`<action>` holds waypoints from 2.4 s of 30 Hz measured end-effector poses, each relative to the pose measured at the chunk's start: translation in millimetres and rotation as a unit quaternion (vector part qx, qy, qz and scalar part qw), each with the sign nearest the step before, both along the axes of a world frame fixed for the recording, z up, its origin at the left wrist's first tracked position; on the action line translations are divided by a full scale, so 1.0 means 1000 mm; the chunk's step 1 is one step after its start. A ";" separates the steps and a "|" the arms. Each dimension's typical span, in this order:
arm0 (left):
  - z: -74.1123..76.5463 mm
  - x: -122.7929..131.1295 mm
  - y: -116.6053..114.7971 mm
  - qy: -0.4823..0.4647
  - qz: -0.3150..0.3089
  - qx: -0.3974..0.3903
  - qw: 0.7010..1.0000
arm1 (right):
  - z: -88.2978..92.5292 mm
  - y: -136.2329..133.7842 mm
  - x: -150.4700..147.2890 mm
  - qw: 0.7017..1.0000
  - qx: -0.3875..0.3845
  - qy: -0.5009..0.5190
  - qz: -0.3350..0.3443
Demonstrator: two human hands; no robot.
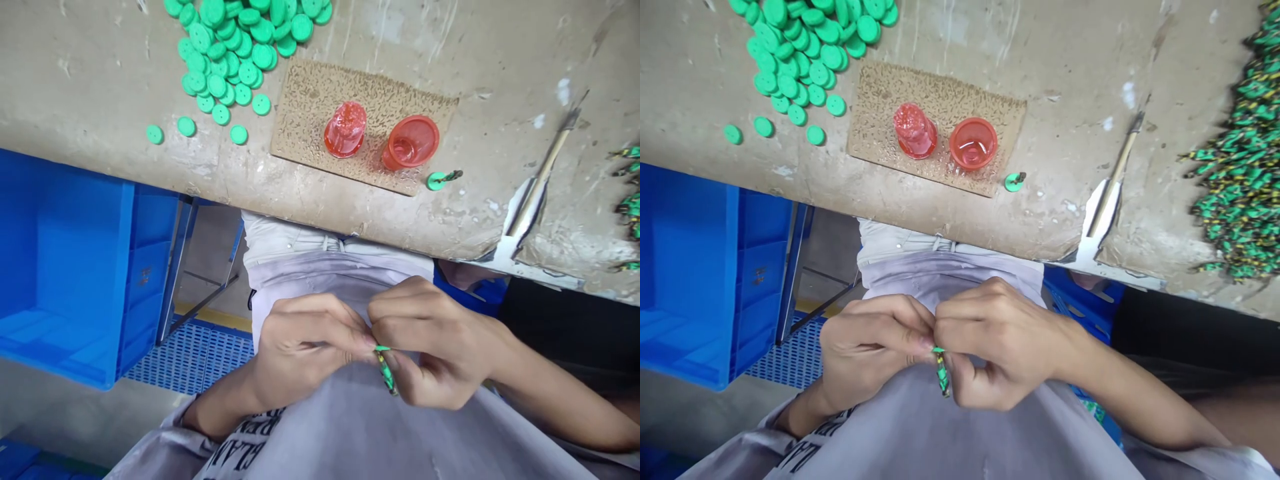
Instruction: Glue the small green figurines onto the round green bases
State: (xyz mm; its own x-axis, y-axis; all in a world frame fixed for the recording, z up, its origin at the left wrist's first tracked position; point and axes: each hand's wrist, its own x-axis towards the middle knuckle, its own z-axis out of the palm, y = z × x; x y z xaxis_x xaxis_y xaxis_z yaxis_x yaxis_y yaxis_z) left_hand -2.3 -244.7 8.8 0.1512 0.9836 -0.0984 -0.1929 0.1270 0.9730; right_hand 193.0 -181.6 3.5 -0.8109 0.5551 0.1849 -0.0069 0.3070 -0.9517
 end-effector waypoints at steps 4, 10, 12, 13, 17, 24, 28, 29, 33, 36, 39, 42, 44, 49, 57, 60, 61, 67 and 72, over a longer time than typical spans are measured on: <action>0.002 -0.002 0.002 0.030 -0.009 0.011 0.999 | 0.006 0.008 0.007 0.998 0.018 -0.043 0.039; 0.003 -0.003 0.004 0.055 -0.010 0.045 0.997 | 0.011 0.012 0.007 0.997 0.041 -0.059 0.034; 0.003 -0.002 0.003 0.065 0.000 0.049 0.997 | 0.010 0.011 0.006 0.997 0.044 -0.059 0.028; 0.003 -0.002 0.002 0.068 0.005 0.051 0.996 | 0.010 0.011 0.006 0.997 0.046 -0.057 0.026; 0.001 -0.002 0.001 0.086 -0.005 0.083 0.993 | 0.007 0.010 0.006 0.998 0.047 -0.037 0.019; -0.001 0.005 -0.003 0.091 0.023 0.097 0.991 | 0.002 0.006 0.005 0.998 0.066 -0.007 -0.004; 0.001 0.009 -0.004 0.083 0.029 0.089 0.992 | 0.001 0.005 0.004 0.998 0.066 0.005 -0.012; 0.001 0.009 -0.003 0.084 0.025 0.089 0.992 | 0.000 0.004 0.004 0.998 0.066 0.009 -0.014; 0.005 0.006 -0.004 0.107 0.012 0.086 0.990 | -0.001 0.000 0.002 0.997 0.069 0.019 -0.031; 0.008 0.003 -0.003 0.129 0.001 0.084 0.988 | -0.001 -0.003 0.001 0.997 0.065 0.016 -0.044; 0.009 0.002 -0.002 0.125 -0.012 0.093 0.988 | -0.002 -0.005 -0.001 0.997 0.056 0.022 -0.052; 0.008 0.002 0.000 0.123 -0.007 0.094 0.988 | -0.006 -0.006 -0.002 0.997 0.042 0.026 -0.061; 0.006 0.002 0.000 0.127 0.000 0.092 0.988 | -0.008 -0.006 -0.001 0.997 0.032 0.025 -0.061; 0.006 0.000 0.002 0.129 0.005 0.072 0.989 | -0.008 0.003 0.004 0.999 0.031 0.006 -0.008; 0.010 -0.001 0.004 0.117 -0.012 0.066 0.991 | 0.001 0.011 0.007 0.999 0.039 -0.016 0.021; 0.010 -0.001 0.005 0.119 -0.014 0.062 0.991 | 0.001 0.010 0.007 0.999 0.039 -0.013 0.017; 0.010 0.000 0.005 0.120 -0.015 0.061 0.991 | 0.000 0.009 0.007 0.999 0.039 -0.012 0.016; 0.007 0.000 0.004 0.120 -0.013 0.069 0.990 | -0.006 0.004 0.005 1.000 0.031 0.003 -0.004; 0.006 0.001 0.003 0.121 -0.010 0.072 0.990 | -0.009 0.001 0.000 0.999 0.029 0.020 -0.034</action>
